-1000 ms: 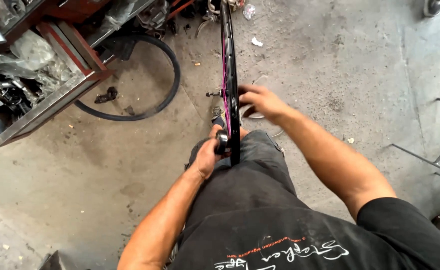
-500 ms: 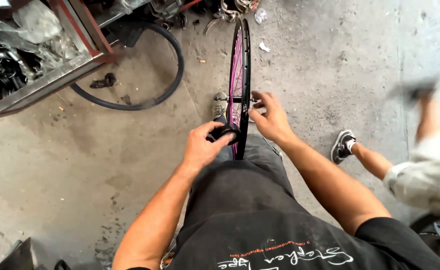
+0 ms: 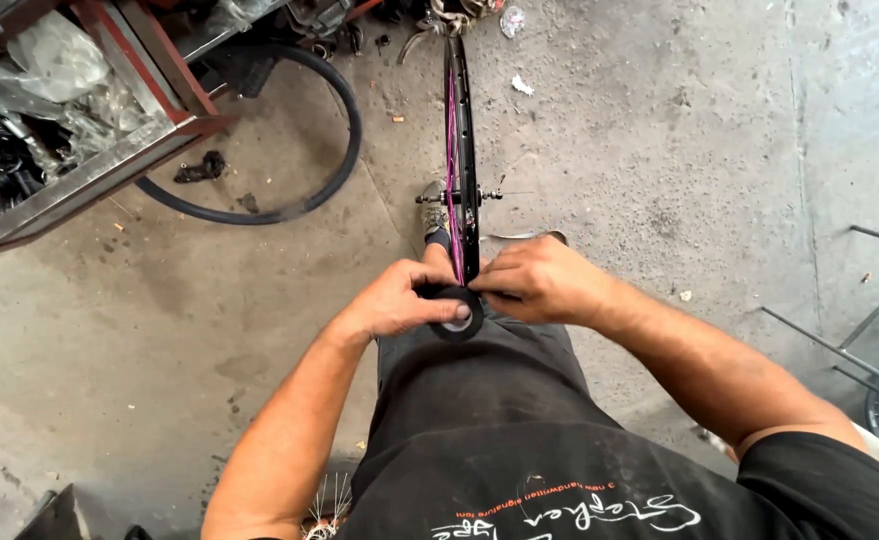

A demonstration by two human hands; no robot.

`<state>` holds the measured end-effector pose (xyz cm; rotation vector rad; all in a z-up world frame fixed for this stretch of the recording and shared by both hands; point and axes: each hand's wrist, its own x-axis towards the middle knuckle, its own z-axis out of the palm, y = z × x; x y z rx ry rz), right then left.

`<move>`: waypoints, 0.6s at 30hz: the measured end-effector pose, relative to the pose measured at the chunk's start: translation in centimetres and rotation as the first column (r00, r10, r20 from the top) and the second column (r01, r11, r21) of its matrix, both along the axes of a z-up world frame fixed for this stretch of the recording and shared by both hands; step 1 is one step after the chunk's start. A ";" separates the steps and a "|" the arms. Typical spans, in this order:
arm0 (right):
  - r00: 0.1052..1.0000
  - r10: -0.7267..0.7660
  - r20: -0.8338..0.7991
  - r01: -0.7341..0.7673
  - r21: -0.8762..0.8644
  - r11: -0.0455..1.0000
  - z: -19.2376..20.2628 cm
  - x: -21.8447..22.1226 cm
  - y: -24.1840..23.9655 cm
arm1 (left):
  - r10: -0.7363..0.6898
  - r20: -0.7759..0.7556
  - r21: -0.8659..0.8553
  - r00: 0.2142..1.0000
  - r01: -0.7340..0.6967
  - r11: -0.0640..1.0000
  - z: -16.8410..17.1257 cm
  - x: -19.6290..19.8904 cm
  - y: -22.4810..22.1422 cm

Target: Truing a bicycle wheel by adjusting spoke tension with a spoke wrench and checking alignment

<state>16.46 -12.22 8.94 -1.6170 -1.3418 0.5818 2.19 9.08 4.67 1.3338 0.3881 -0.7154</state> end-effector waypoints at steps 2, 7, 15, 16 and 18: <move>0.996 -0.092 0.004 0.092 -0.035 0.995 -0.7 -0.8 0.2 | -0.003 -0.082 -0.061 0.997 -0.002 0.998 -0.6 -0.4 -0.3; 0.894 -0.303 -0.331 0.243 -0.210 0.947 -2.2 -1.4 -1.1 | 0.158 -0.297 -0.152 0.942 -0.210 0.966 -0.8 -1.3 -0.2; 0.655 -0.312 -0.688 0.144 -0.291 0.946 -2.1 -1.9 -0.7 | 0.275 -0.430 -0.163 0.860 -0.374 0.913 0.1 -0.8 0.2; 0.666 -0.328 -0.671 0.168 -0.293 0.941 -2.2 -2.2 -0.7 | 0.285 -0.395 -0.175 0.874 -0.375 0.910 0.8 -0.3 0.2; 0.677 -0.345 -0.650 0.194 -0.294 0.936 -2.4 -2.7 -0.7 | 0.293 -0.356 -0.188 0.887 -0.375 0.908 0.8 -0.3 -0.3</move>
